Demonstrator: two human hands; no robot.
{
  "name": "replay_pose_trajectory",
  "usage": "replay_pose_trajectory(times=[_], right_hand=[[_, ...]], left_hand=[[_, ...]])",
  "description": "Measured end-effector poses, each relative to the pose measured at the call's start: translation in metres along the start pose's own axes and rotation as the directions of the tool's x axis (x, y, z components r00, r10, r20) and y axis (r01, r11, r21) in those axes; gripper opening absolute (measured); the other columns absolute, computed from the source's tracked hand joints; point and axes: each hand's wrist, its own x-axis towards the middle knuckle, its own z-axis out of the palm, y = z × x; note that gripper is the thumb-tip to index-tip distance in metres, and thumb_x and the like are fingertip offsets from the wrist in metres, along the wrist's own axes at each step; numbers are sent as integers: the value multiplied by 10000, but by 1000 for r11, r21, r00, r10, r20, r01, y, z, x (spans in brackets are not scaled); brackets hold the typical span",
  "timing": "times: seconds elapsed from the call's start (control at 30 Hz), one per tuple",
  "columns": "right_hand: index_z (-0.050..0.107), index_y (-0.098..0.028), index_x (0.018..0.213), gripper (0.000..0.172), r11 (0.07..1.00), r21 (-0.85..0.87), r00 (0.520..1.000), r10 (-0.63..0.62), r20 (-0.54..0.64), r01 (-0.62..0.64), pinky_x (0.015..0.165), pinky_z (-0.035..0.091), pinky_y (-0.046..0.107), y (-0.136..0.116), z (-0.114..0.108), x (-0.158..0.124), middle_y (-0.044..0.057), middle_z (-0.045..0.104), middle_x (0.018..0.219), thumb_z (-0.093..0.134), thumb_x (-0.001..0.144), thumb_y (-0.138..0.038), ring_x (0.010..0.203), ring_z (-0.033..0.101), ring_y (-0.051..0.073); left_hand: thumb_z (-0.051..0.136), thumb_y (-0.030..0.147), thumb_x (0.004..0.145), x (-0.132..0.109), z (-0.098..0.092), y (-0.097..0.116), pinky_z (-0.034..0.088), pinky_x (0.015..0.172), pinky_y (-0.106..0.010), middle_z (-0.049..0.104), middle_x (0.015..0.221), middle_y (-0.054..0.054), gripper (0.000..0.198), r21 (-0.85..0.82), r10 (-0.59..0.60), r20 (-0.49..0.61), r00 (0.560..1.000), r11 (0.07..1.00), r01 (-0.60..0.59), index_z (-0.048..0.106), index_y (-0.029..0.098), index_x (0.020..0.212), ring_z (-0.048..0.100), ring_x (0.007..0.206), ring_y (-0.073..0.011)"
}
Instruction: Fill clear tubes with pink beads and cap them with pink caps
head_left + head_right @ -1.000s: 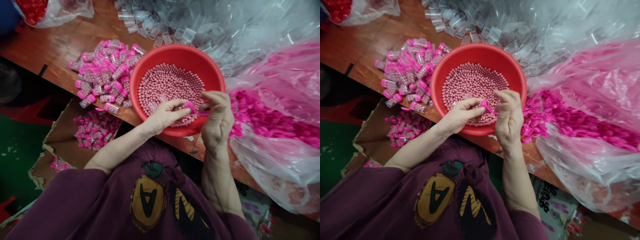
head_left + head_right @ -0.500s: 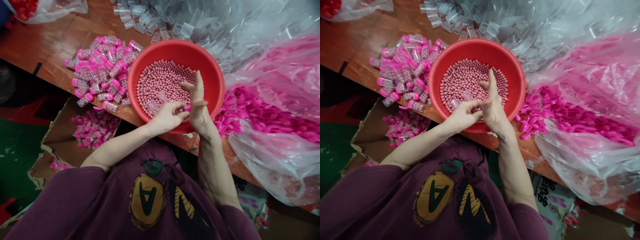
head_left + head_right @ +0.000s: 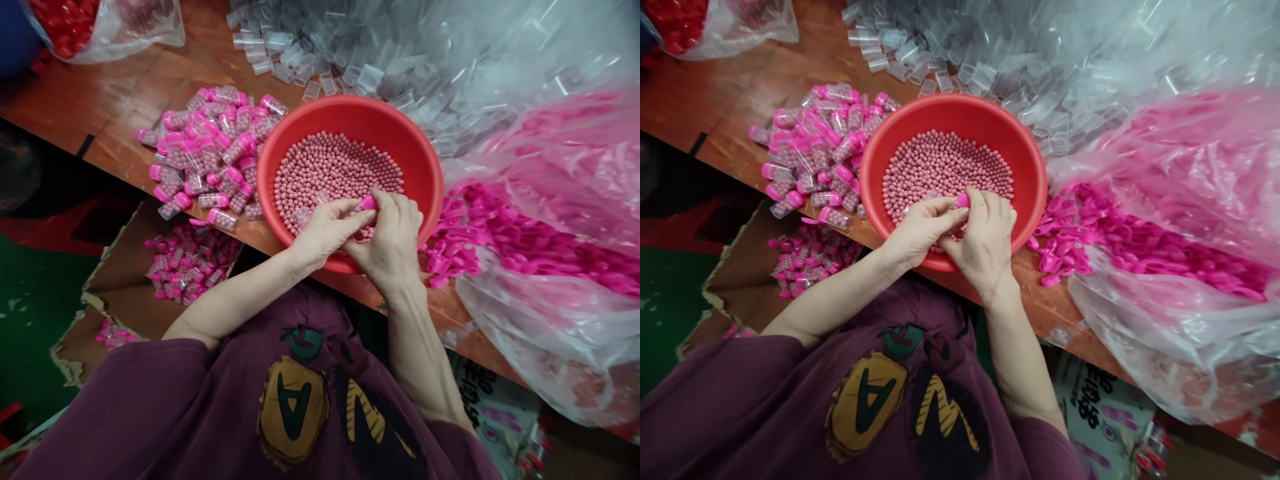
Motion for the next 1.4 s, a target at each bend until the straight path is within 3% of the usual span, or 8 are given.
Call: replay_pose_trajectory(times=[0.27,0.47,0.6,0.7,0.83,0.97,1.13,1.4], right_hand=[[609,-186,1508,594,998,-8,998,-60,3,60,1053,552,681,-5,-10,15,205,716,1297,715,979,-434,1206,677,441],[384,-279,1747,921,969,235,977,-123,172,81,1297,475,702,-12,-33,56,186,533,1727,836,972,-487,1602,520,463],[380,-219,1768,860,952,302,984,-7,180,-48,1316,512,601,26,-38,63,218,447,1830,776,1035,-431,1645,512,401],[612,-147,1612,618,989,135,896,0,445,-67,1256,534,681,35,-23,58,239,677,1605,704,1042,-367,1480,650,447],[671,-100,1526,603,996,-13,724,-59,687,94,1155,576,686,15,4,53,274,683,1556,706,946,-259,1374,673,496],[648,-95,1491,592,998,68,829,-48,557,11,1117,607,606,14,3,49,251,755,1372,697,932,-284,1246,725,429],[464,-121,1656,779,985,161,959,13,282,-61,1139,614,594,19,-10,29,256,705,1495,689,935,-312,1320,719,404],[512,-163,1655,847,951,308,993,-21,119,-17,1148,622,648,28,3,10,253,712,1538,789,911,-457,1371,721,428]], left_hand=[[972,270,890,-8,3,17,538,825,-255,718,859,15,333,150,49,-10,999,987,-47,680,169,1015,693,855,-124],[785,328,1034,-13,-28,61,567,792,-316,762,1021,-9,241,362,296,-46,954,895,-260,644,248,1212,703,942,-167],[726,238,1057,0,-115,105,611,1011,-403,734,1208,63,276,659,674,-211,708,633,-406,590,348,1270,604,1033,-146],[758,116,1015,16,-161,113,272,1433,-379,609,1566,68,516,920,837,-208,505,343,-190,507,299,1428,445,1499,-138],[698,172,1042,25,-128,82,477,1242,-409,765,1327,-18,228,925,689,114,716,189,-330,675,254,1253,631,1294,-202],[603,254,1070,17,-61,50,557,997,-393,804,1031,-63,180,896,344,281,896,241,-373,767,186,1041,721,1047,-229],[681,242,995,8,-18,35,566,966,-431,771,930,-108,136,934,138,300,944,157,-320,767,161,928,715,927,-271],[691,99,929,37,7,31,571,1002,-460,723,861,-113,123,923,56,375,925,72,-379,752,177,855,755,980,-331]])
